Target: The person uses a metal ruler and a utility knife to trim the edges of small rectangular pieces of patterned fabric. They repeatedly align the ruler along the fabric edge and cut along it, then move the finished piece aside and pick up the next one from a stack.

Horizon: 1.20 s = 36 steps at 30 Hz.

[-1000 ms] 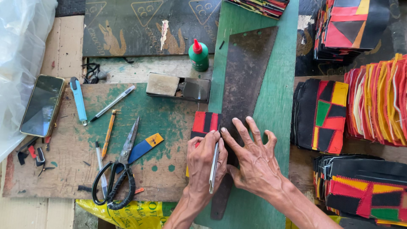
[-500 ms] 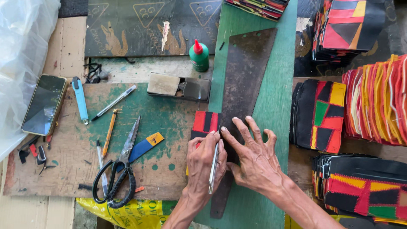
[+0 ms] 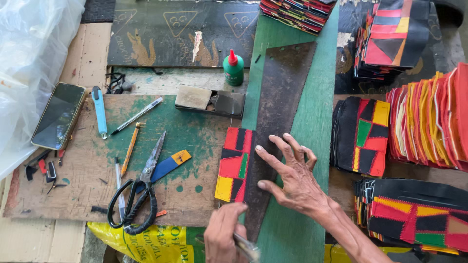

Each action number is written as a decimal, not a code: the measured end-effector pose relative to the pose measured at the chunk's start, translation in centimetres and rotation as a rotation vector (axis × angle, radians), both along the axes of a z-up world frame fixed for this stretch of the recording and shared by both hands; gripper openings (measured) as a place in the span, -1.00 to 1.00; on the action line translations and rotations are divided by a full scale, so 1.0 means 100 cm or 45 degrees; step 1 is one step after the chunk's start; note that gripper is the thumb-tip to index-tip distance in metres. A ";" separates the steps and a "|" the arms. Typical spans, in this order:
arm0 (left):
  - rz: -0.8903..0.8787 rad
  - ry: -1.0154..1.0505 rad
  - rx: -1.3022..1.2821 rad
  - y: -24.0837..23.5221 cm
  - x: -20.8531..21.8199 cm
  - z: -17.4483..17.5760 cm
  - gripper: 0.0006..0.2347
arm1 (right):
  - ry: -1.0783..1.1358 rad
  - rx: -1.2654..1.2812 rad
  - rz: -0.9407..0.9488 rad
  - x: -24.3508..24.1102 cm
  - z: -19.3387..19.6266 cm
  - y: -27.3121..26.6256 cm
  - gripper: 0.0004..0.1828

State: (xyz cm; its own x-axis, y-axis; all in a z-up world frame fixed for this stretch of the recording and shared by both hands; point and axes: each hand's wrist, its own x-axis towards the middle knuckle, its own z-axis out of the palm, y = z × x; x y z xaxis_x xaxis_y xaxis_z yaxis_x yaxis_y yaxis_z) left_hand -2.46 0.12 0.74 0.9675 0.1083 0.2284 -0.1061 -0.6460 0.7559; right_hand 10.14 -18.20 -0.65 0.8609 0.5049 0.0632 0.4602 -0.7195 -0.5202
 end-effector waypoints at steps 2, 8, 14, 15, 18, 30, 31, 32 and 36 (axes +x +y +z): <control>0.106 0.099 0.130 -0.005 -0.021 -0.017 -0.65 | -0.063 0.044 -0.021 -0.003 -0.007 0.002 -0.23; 0.140 0.044 0.334 -0.009 -0.050 -0.057 -0.54 | -0.185 0.087 -0.143 -0.010 -0.017 0.006 -0.34; 0.079 -0.170 0.348 -0.010 -0.044 -0.071 -0.61 | -0.158 0.097 -0.195 -0.010 -0.017 0.006 -0.37; 0.079 -0.200 0.359 -0.010 -0.042 -0.072 -0.61 | -0.163 0.079 -0.192 -0.009 -0.017 0.006 -0.38; 0.097 -0.165 0.346 -0.011 -0.043 -0.075 -0.61 | -0.177 0.058 -0.182 -0.009 -0.017 0.005 -0.41; 0.042 -0.179 0.356 -0.009 -0.045 -0.078 -0.60 | -0.183 0.021 -0.172 -0.008 -0.019 0.007 -0.42; 0.044 -0.180 0.356 -0.009 -0.045 -0.077 -0.61 | -0.183 0.017 -0.172 -0.008 -0.019 0.007 -0.41; 0.046 -0.180 0.356 -0.010 -0.044 -0.076 -0.61 | -0.186 0.011 -0.167 -0.008 -0.019 0.007 -0.41; 0.028 -0.155 0.370 -0.009 -0.043 -0.072 -0.62 | -0.204 -0.039 -0.151 -0.008 -0.018 0.008 -0.39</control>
